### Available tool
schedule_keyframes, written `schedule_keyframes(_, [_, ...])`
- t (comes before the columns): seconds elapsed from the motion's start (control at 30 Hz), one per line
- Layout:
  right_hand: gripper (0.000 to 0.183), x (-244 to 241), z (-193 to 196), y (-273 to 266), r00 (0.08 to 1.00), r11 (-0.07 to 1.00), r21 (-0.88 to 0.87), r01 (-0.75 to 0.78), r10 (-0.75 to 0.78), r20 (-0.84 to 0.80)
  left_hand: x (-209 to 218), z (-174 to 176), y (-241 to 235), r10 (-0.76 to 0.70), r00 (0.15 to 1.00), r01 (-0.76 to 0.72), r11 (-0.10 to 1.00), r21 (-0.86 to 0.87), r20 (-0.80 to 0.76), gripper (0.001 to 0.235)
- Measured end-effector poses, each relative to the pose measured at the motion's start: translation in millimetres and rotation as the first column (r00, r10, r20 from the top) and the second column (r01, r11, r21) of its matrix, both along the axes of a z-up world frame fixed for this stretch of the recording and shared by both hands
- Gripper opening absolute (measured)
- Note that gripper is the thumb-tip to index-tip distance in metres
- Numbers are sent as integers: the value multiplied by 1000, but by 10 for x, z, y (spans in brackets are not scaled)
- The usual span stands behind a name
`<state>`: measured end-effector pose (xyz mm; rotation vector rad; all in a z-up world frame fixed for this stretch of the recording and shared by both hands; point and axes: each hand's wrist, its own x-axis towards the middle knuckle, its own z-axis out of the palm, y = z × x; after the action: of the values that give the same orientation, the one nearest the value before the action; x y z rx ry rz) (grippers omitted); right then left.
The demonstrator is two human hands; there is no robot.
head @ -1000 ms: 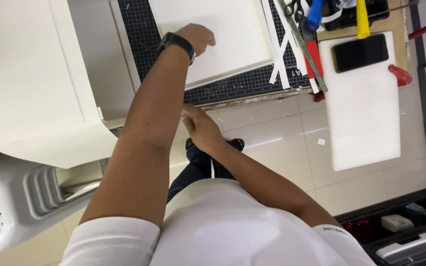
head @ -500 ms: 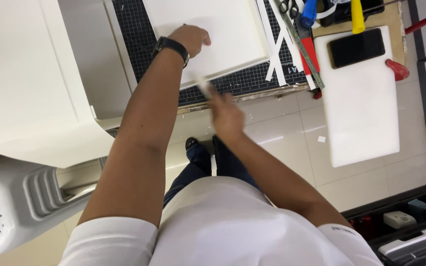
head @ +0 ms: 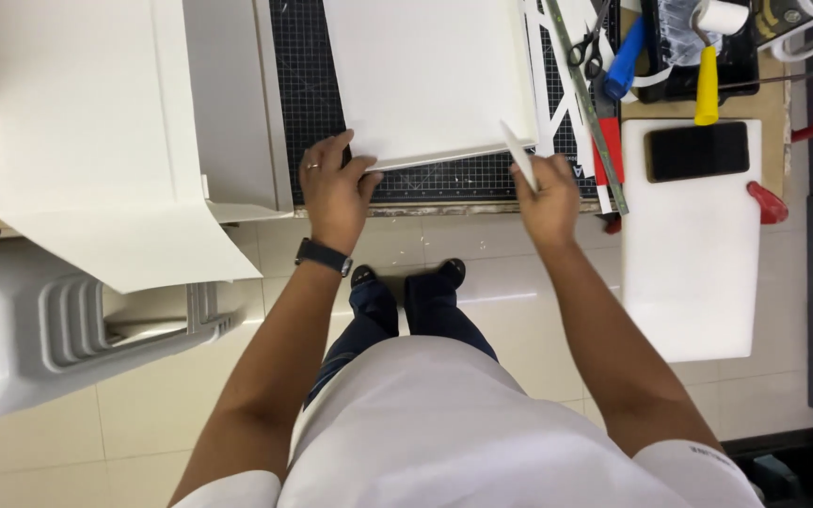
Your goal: Cutting and assembling white foam board material using scissors, a utility knife, and a scraper on a cutting mat.
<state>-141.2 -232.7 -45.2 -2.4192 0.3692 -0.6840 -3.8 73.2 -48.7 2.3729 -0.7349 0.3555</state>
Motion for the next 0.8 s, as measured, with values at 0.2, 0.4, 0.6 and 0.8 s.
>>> schedule_keyframes(0.2, [32,129,114,-414,995,955,-280,-100,101,-8,6,-121,85,6,995,-12,998,60,101,15])
schedule_keyframes(0.4, [27,298,15,-669,954,868,-396,-300,267,-138,133,-147,70,-25,993,11,992,124,114,15])
schedule_keyframes(0.6, [21,403,293,-715,878,789,-389,-476,401,-261,248,-285,75,-130,982,95,967,238,134,14])
schedule_keyframes(0.8, [26,415,313,-759,869,765,-428,-480,350,-350,246,-47,93,-136,989,117,954,275,50,45])
